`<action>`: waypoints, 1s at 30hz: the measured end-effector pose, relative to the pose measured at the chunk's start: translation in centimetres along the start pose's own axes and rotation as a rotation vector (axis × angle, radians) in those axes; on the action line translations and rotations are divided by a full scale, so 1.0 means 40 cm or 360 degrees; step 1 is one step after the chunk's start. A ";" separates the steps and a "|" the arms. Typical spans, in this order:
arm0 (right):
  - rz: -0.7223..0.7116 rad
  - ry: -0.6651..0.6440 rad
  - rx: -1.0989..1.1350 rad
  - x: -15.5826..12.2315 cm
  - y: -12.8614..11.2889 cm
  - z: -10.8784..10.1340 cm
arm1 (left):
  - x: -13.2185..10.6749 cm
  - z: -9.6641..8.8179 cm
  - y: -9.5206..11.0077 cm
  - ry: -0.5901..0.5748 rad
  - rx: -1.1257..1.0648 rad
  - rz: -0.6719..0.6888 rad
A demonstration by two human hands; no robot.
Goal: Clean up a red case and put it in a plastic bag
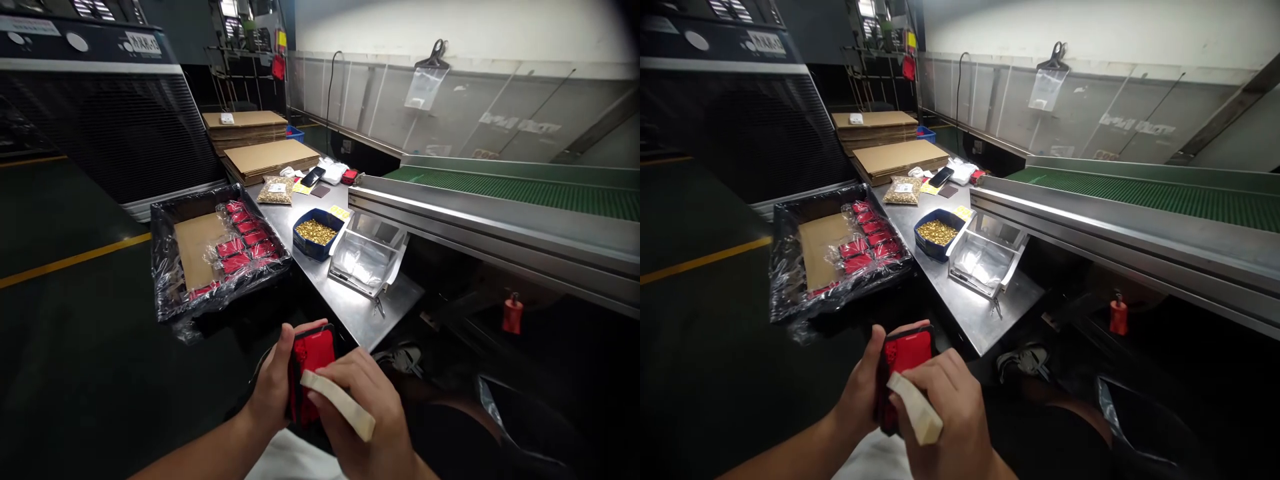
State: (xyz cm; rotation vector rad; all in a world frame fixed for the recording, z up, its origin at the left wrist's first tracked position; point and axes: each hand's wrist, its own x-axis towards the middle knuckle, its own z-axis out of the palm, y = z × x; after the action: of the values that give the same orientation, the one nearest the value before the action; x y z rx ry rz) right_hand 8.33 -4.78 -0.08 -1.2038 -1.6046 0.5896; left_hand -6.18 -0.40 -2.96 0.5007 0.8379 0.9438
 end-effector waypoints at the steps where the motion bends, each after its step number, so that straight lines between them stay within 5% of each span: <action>1: 0.0011 0.0002 0.0000 -0.004 0.000 0.002 | -0.001 -0.001 -0.001 -0.0010 -0.0018 -0.0032; 6: 0.0135 0.0043 0.0047 -0.001 0.006 -0.003 | -0.001 0.007 0.007 -0.0067 -0.0117 -0.0226; 12: 0.0406 0.0419 0.0079 0.038 0.019 -0.077 | 0.005 0.048 0.041 -0.0231 -0.0300 -0.0384; 20: 0.0192 -0.0091 0.0166 0.005 -0.008 -0.085 | 0.011 0.064 0.037 -0.0421 -0.0607 -0.0568; 30: -0.0007 -0.0324 0.0019 0.032 -0.024 -0.090 | 0.008 0.054 0.019 -0.0511 -0.0618 -0.0620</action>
State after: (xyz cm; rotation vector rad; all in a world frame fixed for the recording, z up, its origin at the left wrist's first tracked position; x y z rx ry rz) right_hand 11.18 -4.62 2.61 -1.1607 -1.7703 0.7368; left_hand -4.71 0.20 -1.27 0.1353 0.4228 0.6210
